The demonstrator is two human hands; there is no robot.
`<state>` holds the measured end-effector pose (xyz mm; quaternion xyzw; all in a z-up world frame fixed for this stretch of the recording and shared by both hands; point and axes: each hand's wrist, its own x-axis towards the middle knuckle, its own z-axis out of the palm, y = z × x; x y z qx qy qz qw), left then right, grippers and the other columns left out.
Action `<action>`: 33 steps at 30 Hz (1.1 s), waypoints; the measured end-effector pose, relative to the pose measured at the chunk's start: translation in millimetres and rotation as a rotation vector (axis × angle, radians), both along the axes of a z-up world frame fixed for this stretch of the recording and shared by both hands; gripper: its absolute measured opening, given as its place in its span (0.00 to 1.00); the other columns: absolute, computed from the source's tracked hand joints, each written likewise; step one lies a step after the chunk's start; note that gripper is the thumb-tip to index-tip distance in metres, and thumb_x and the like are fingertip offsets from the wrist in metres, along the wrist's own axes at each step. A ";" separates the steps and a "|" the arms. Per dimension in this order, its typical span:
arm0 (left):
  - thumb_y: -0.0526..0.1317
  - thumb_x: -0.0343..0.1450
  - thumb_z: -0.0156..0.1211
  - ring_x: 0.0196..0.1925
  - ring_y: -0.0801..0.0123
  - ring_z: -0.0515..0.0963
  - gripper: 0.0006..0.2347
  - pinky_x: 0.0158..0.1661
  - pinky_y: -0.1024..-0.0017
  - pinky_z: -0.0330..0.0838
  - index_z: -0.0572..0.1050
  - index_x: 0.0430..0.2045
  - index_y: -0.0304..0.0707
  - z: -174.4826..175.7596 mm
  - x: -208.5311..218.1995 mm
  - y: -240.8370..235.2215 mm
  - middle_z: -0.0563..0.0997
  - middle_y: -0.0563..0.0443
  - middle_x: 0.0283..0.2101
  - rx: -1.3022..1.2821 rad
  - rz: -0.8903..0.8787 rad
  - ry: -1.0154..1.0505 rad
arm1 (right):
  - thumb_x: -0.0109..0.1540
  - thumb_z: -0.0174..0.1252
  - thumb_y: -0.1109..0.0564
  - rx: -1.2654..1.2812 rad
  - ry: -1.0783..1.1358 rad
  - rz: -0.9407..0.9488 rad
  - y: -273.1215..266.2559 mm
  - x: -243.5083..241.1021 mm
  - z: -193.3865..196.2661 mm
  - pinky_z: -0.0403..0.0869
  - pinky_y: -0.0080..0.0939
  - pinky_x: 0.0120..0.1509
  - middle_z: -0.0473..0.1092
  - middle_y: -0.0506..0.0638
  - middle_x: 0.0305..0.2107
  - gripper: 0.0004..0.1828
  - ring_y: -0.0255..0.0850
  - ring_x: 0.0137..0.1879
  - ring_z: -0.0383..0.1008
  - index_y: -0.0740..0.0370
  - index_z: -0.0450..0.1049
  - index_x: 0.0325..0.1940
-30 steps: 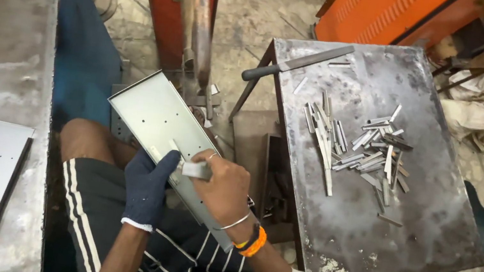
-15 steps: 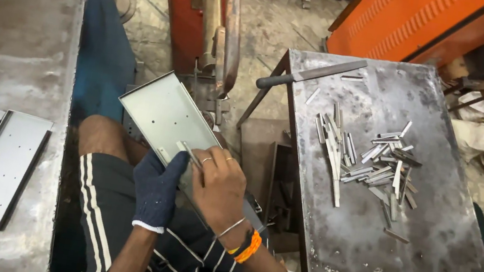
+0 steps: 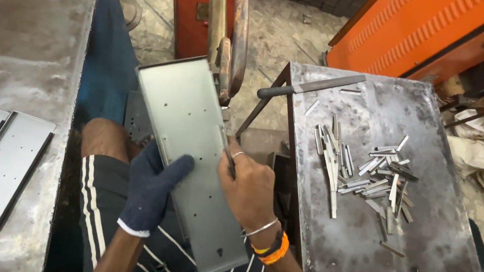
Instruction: The person sits at a press machine in a metal workshop, picks small metal strips from a side table one at a time, and positions each strip on a sheet-metal panel held in the machine, producing sparks as the pieces are welded on. Finished panels are stacked on the adjacent table.
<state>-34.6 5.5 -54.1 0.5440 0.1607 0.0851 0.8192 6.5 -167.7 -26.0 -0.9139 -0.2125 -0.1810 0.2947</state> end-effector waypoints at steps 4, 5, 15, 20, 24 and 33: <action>0.34 0.66 0.67 0.42 0.68 0.83 0.21 0.42 0.69 0.79 0.74 0.53 0.27 22.8 7.6 -7.2 0.84 0.43 0.46 0.101 -0.097 -0.082 | 0.66 0.59 0.54 0.046 0.011 -0.064 -0.9 5.6 24.1 0.72 0.53 0.32 0.74 0.60 0.22 0.11 0.55 0.26 0.76 0.65 0.78 0.45; 0.34 0.66 0.68 0.44 0.67 0.83 0.22 0.43 0.69 0.79 0.73 0.55 0.27 26.7 11.2 -9.5 0.84 0.42 0.47 0.079 -0.120 -0.099 | 0.65 0.58 0.55 0.067 0.009 -0.064 0.6 6.2 38.2 0.71 0.53 0.31 0.74 0.61 0.22 0.15 0.55 0.25 0.75 0.67 0.78 0.51; 0.33 0.67 0.65 0.44 0.68 0.82 0.20 0.44 0.69 0.78 0.73 0.55 0.26 39.9 35.9 -11.2 0.83 0.42 0.47 0.080 -0.060 -0.127 | 0.66 0.57 0.52 0.032 0.056 -0.124 8.9 32.7 49.7 0.70 0.56 0.31 0.70 0.60 0.14 0.13 0.58 0.23 0.74 0.62 0.80 0.47; 0.33 0.67 0.64 0.42 0.68 0.83 0.18 0.42 0.70 0.79 0.75 0.52 0.26 43.7 31.9 -10.5 0.85 0.42 0.44 0.144 -0.055 -0.077 | 0.66 0.57 0.52 -0.037 0.074 -0.134 9.7 33.6 49.9 0.70 0.56 0.30 0.70 0.60 0.14 0.13 0.57 0.22 0.74 0.62 0.80 0.46; 0.33 0.68 0.65 0.42 0.69 0.81 0.18 0.43 0.70 0.78 0.76 0.52 0.25 45.7 31.1 -10.3 0.84 0.42 0.45 0.147 -0.048 -0.114 | 0.66 0.57 0.52 -0.037 0.075 -0.121 8.3 34.7 47.6 0.70 0.56 0.30 0.71 0.59 0.16 0.12 0.56 0.23 0.75 0.61 0.80 0.40; 0.33 0.68 0.64 0.44 0.70 0.82 0.19 0.44 0.72 0.78 0.75 0.53 0.26 46.5 31.6 -5.1 0.84 0.44 0.46 0.159 -0.046 -0.129 | 0.67 0.57 0.46 -0.161 0.065 -0.176 10.3 31.2 45.7 0.71 0.58 0.33 0.73 0.62 0.19 0.17 0.60 0.26 0.75 0.61 0.79 0.34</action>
